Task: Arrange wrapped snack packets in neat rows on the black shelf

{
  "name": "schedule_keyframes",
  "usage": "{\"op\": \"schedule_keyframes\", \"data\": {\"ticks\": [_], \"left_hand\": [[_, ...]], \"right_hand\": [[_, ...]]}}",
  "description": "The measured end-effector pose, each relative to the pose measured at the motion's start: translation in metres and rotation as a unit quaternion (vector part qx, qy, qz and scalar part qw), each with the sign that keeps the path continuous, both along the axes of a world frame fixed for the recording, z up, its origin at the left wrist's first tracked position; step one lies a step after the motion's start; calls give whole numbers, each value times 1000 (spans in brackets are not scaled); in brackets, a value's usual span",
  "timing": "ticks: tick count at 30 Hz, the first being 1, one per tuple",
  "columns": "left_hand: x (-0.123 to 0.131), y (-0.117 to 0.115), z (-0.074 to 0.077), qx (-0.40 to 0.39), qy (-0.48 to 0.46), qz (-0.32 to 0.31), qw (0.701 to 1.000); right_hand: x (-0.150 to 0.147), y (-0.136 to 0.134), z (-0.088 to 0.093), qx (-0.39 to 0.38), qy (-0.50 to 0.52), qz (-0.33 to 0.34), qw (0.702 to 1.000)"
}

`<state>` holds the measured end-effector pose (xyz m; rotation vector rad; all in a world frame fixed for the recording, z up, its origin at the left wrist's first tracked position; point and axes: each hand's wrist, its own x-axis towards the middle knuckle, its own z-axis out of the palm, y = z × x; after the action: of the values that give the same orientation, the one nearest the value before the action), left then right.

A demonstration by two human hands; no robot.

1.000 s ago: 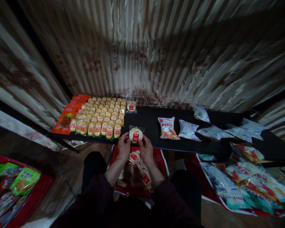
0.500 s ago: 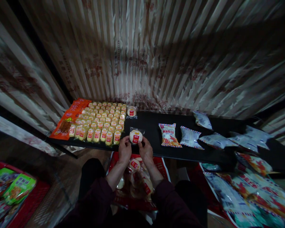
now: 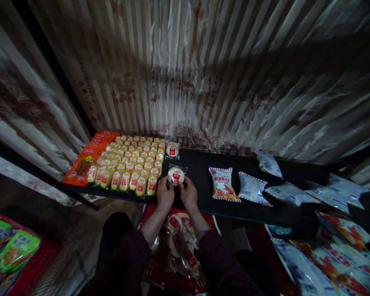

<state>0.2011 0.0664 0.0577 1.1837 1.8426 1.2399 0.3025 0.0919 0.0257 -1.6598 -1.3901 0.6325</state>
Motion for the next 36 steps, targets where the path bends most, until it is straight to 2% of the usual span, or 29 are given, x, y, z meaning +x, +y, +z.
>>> {"op": "schedule_keyframes", "data": {"ticks": [9,15,36], "left_hand": [[0,15,0,27,4,-7,1000],[5,27,3,32,20,-8,999],[14,68,-8,32,43,-3,999]], "right_hand": [[-2,17,-3,5,-1,-7,1000],[-3,29,4,-17,0,4,1000],[-7,69,-1,-21,-22,-24,999]]}}
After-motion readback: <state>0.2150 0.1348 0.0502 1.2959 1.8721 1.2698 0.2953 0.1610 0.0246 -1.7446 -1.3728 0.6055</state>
